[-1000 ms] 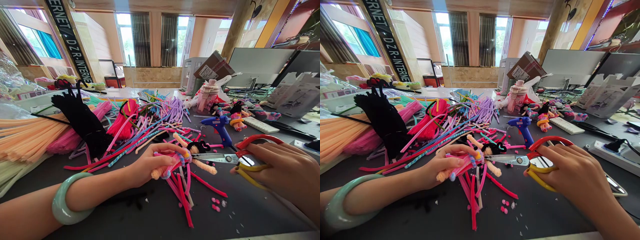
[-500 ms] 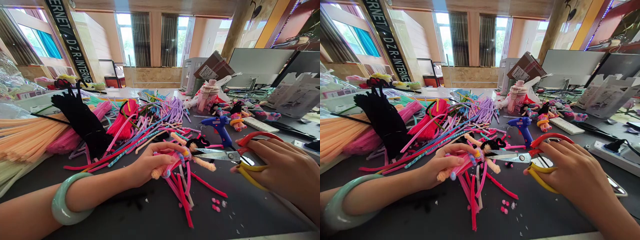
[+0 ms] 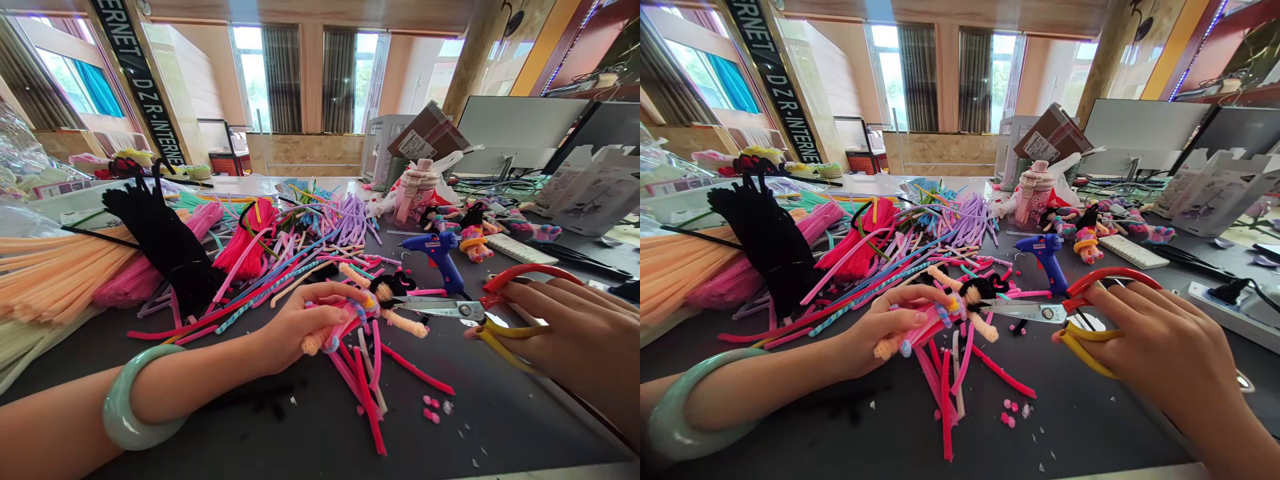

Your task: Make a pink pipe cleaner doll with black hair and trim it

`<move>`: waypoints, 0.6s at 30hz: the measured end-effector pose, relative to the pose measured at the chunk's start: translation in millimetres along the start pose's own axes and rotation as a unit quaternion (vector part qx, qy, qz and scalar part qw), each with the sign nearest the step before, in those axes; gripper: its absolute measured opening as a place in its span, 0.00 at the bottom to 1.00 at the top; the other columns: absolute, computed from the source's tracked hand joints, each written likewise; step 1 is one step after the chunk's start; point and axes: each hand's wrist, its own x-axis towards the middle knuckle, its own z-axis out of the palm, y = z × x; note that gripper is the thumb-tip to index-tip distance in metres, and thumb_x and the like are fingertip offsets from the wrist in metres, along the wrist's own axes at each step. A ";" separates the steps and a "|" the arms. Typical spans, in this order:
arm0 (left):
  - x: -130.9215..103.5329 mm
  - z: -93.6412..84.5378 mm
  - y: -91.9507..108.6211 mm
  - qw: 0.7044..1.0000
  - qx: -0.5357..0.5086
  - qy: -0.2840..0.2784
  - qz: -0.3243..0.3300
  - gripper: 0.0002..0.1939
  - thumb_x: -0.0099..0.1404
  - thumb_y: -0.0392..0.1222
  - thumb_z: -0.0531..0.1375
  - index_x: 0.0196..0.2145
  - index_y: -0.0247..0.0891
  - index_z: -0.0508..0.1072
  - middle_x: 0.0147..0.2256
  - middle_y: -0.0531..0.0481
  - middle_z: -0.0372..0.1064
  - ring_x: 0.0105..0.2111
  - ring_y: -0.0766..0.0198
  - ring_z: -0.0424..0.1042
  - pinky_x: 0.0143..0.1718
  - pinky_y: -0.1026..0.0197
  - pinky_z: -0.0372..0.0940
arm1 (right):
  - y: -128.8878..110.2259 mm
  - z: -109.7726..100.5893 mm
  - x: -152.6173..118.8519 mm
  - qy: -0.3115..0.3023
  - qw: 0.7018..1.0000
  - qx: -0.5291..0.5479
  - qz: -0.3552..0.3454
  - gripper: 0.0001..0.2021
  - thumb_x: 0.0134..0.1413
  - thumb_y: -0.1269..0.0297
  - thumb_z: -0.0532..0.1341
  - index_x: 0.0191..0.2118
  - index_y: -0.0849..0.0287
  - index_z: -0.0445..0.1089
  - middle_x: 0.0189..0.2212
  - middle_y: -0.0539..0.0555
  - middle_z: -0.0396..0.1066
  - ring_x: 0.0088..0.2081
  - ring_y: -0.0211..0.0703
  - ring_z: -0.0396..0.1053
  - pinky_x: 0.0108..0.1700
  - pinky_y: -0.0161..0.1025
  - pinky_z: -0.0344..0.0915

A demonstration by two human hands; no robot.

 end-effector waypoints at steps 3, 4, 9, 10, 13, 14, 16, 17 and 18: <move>0.8 -0.6 -0.9 1.000 -0.021 0.008 -0.002 0.12 0.46 0.37 0.66 0.32 0.39 0.83 0.36 0.49 0.79 0.24 0.71 0.66 0.25 0.68 0.58 | 5.2 1.7 -3.7 -0.001 0.997 -0.043 -0.066 0.17 0.55 0.43 0.56 0.38 0.50 0.69 0.31 0.49 0.76 0.35 0.45 0.75 0.33 0.39 0.66; 1.0 -1.0 -1.2 1.000 -0.022 0.010 -0.004 0.12 0.46 0.37 0.66 0.32 0.39 0.83 0.36 0.48 0.79 0.28 0.69 0.68 0.27 0.68 0.59 | 6.4 1.9 -4.4 0.006 0.996 -0.049 -0.068 0.16 0.55 0.44 0.57 0.38 0.50 0.68 0.31 0.49 0.76 0.35 0.45 0.75 0.33 0.38 0.66; 1.1 -1.5 -1.0 1.000 -0.017 0.012 -0.004 0.13 0.46 0.37 0.66 0.33 0.38 0.83 0.37 0.46 0.79 0.32 0.65 0.71 0.29 0.67 0.60 | 4.7 0.7 -2.8 0.021 0.996 -0.066 -0.063 0.17 0.54 0.42 0.57 0.35 0.49 0.70 0.27 0.48 0.75 0.30 0.43 0.74 0.26 0.36 0.64; 0.8 -1.0 -0.5 1.000 -0.020 0.011 -0.005 0.13 0.46 0.37 0.66 0.33 0.37 0.83 0.37 0.46 0.79 0.31 0.66 0.70 0.28 0.67 0.60 | 3.9 0.3 -2.3 0.024 0.996 -0.066 -0.059 0.17 0.54 0.42 0.57 0.35 0.49 0.71 0.27 0.48 0.75 0.29 0.42 0.73 0.25 0.36 0.63; -0.2 0.7 1.3 0.999 -0.033 0.003 -0.011 0.12 0.47 0.36 0.65 0.32 0.37 0.82 0.36 0.48 0.79 0.23 0.72 0.65 0.24 0.68 0.57 | 2.6 -0.3 -1.9 0.029 0.996 -0.062 -0.053 0.18 0.54 0.41 0.57 0.34 0.49 0.73 0.28 0.49 0.75 0.27 0.41 0.72 0.24 0.36 0.61; -0.4 1.2 1.8 0.999 -0.036 0.000 -0.013 0.11 0.48 0.36 0.65 0.32 0.37 0.82 0.35 0.48 0.79 0.21 0.73 0.63 0.23 0.68 0.55 | 2.3 -0.2 -1.7 0.029 0.996 -0.062 -0.054 0.19 0.54 0.40 0.57 0.34 0.49 0.73 0.28 0.49 0.76 0.27 0.41 0.72 0.23 0.35 0.61; -0.6 1.7 2.4 0.999 -0.035 -0.002 -0.015 0.11 0.48 0.36 0.65 0.32 0.37 0.82 0.34 0.49 0.79 0.21 0.74 0.62 0.23 0.69 0.55 | 1.1 0.0 -0.5 0.030 0.996 -0.064 -0.060 0.18 0.55 0.41 0.56 0.35 0.49 0.73 0.28 0.50 0.76 0.27 0.42 0.72 0.23 0.35 0.60; -0.5 1.7 2.4 0.999 -0.032 0.000 -0.012 0.11 0.48 0.36 0.65 0.32 0.37 0.82 0.34 0.48 0.79 0.22 0.72 0.64 0.24 0.68 0.56 | 0.0 0.2 0.7 0.035 0.995 -0.066 -0.063 0.18 0.55 0.43 0.56 0.35 0.50 0.73 0.28 0.50 0.76 0.28 0.42 0.72 0.23 0.35 0.60; -0.4 1.5 2.3 1.000 -0.028 0.003 -0.008 0.11 0.47 0.36 0.65 0.32 0.37 0.82 0.35 0.48 0.79 0.25 0.71 0.66 0.25 0.68 0.58 | -1.6 0.4 2.2 0.041 0.995 -0.069 -0.067 0.16 0.56 0.45 0.56 0.35 0.50 0.73 0.28 0.51 0.76 0.29 0.43 0.73 0.24 0.36 0.60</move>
